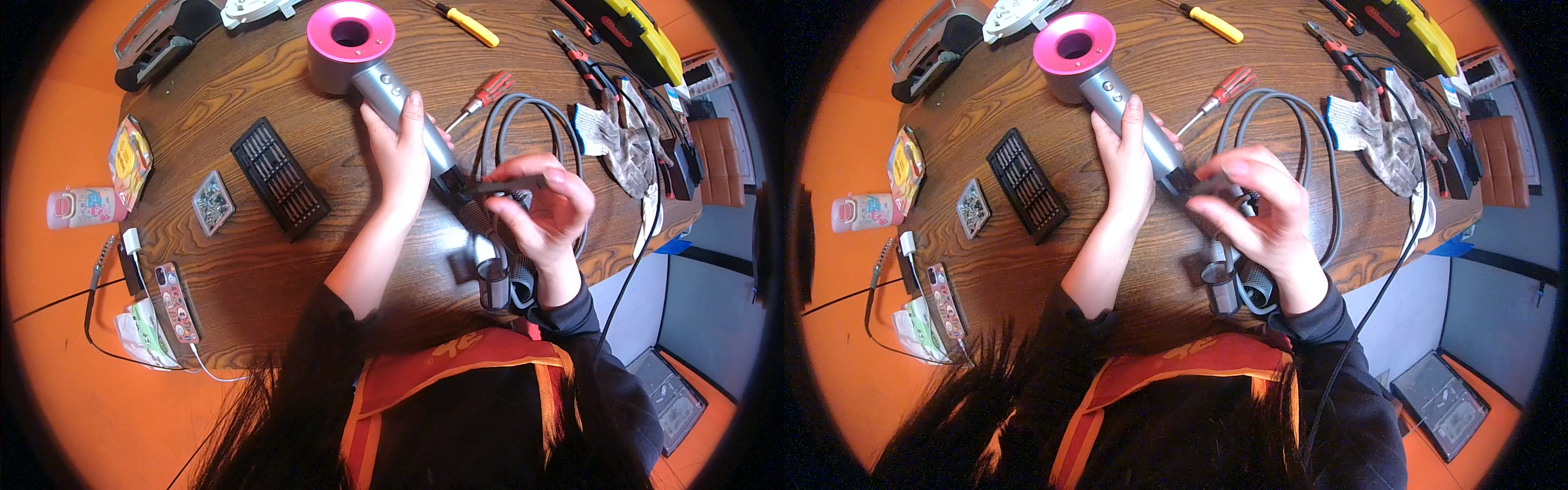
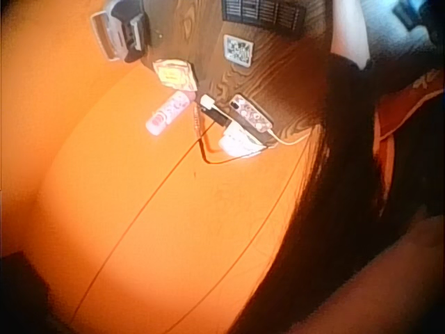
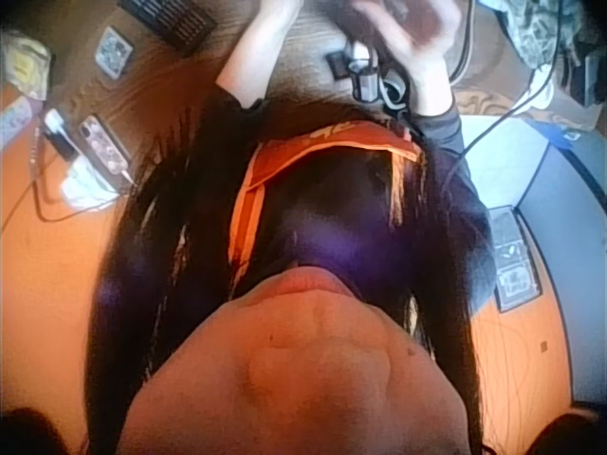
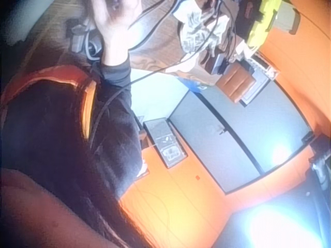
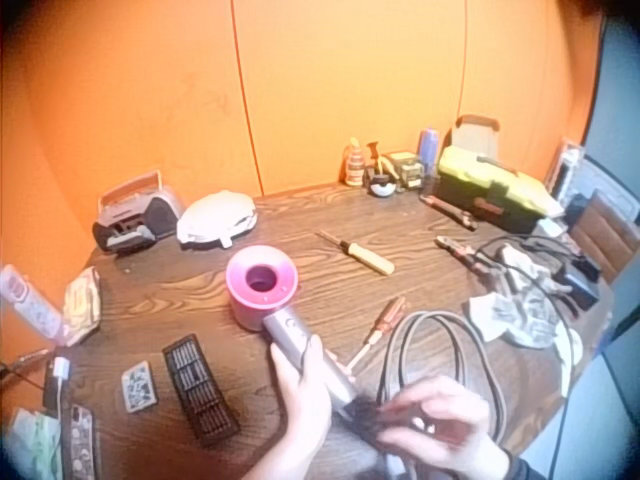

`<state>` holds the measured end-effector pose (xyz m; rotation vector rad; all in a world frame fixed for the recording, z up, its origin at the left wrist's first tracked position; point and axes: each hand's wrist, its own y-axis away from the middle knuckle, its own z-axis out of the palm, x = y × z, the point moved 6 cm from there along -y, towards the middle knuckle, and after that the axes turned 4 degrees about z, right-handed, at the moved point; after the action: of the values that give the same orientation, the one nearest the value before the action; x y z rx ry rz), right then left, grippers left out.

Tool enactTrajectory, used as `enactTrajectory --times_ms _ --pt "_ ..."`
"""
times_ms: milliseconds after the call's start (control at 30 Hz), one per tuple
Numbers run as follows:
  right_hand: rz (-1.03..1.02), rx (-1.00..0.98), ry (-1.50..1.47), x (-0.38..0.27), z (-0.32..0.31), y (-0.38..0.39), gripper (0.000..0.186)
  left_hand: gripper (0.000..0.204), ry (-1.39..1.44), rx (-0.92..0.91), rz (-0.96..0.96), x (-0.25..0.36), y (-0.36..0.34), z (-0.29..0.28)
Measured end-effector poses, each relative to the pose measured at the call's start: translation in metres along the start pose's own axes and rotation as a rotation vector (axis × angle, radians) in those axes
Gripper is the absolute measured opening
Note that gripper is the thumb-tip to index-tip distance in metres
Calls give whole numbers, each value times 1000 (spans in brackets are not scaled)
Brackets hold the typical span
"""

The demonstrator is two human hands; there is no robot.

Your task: The person wipes a hairdryer with a cloth, then uses a screwdriver to remove a screw from the hairdryer's base. They place the screwdriver and screw into a case and continue to manipulate the hairdryer.

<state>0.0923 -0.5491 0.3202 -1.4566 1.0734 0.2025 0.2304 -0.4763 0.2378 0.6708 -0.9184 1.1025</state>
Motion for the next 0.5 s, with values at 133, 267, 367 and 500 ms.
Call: enactTrajectory --times_ms 133,267,367,500 --pt "76 141 -108 1 -1 3 53 26 7 7 -9 0 0 0" --pt "26 81 -46 -1 -1 1 54 27 9 -3 -10 0 0 0" --pt "-17 54 63 -1 -6 2 55 27 8 -3 -7 -1 0 0" --pt "50 47 -22 5 -3 5 52 27 6 -4 -5 -1 -1 0"
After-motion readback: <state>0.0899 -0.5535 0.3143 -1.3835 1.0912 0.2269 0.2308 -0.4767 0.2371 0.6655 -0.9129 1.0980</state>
